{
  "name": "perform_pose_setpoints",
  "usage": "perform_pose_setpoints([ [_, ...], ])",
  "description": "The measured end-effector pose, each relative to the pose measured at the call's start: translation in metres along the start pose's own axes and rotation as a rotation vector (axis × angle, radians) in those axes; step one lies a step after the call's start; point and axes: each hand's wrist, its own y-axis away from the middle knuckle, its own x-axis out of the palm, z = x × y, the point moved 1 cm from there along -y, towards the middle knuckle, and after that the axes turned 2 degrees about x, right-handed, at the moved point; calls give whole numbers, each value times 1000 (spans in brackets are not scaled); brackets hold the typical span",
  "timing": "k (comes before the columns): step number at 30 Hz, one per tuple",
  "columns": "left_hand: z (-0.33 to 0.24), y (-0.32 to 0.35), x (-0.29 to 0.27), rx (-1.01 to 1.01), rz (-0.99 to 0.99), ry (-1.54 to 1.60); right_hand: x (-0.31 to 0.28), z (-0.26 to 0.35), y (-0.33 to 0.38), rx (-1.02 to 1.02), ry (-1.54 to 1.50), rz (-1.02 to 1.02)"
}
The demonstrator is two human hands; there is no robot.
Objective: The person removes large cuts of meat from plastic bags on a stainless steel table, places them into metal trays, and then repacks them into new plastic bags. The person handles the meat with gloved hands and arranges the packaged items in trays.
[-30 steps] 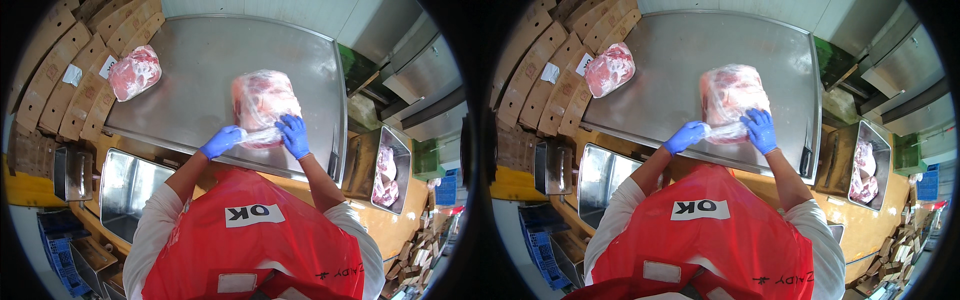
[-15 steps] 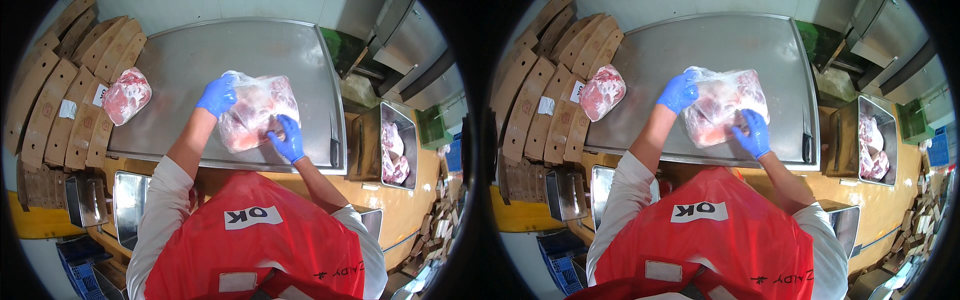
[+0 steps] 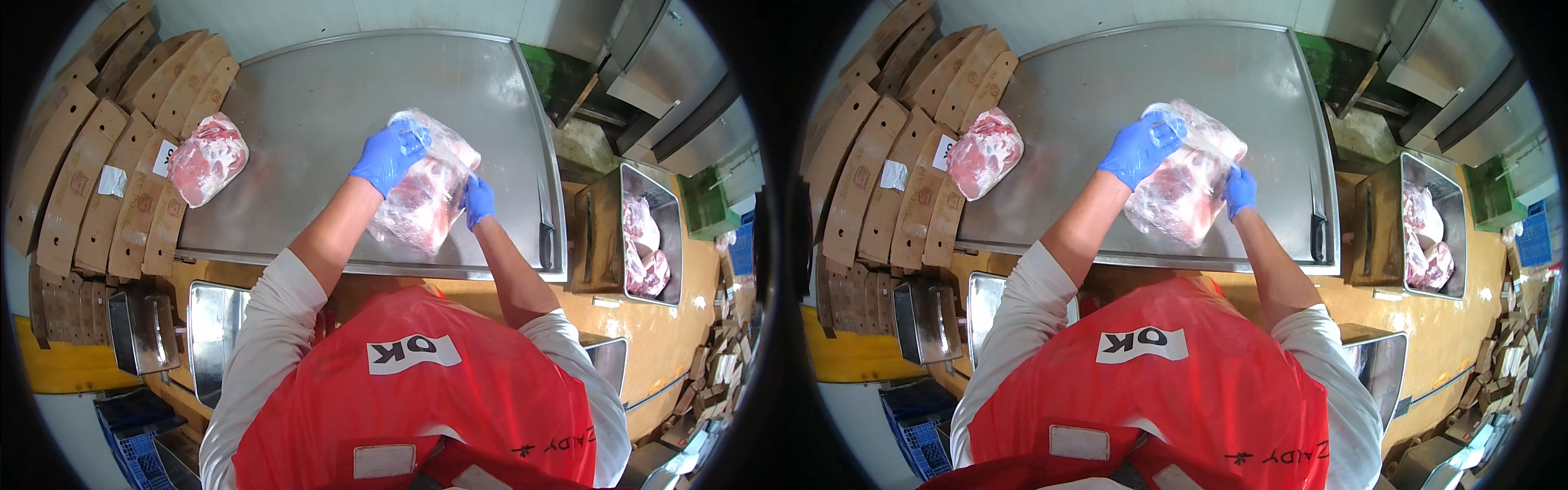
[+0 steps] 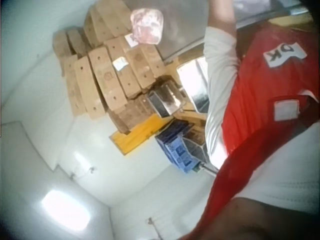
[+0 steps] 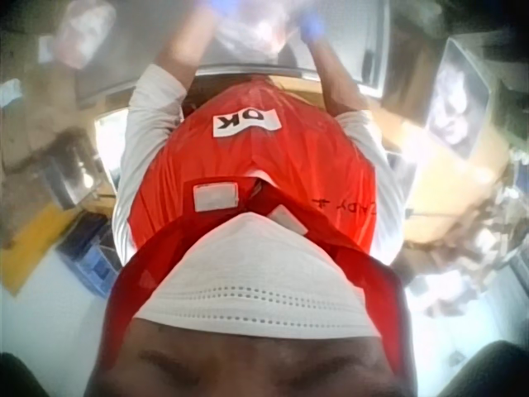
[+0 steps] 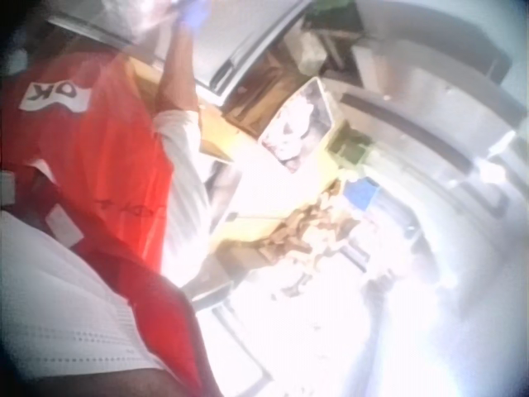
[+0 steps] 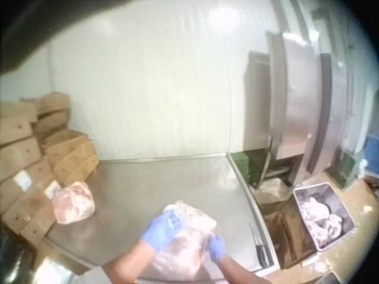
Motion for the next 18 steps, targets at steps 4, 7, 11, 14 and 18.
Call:
perform_pose_setpoints([
  [4,0,-30,-80,358,149,130,43,89,12,-193,96,71],
  [7,-69,17,-95,137,38,652,58,171,66,-318,292,238],
  [11,-79,72,-176,126,-156,627,97,131,118,-418,528,599],
  [14,-48,118,-257,67,-411,931,95,53,143,-553,948,796],
  [18,4,182,-327,84,-490,875,61,34,150,-544,1231,619],
])
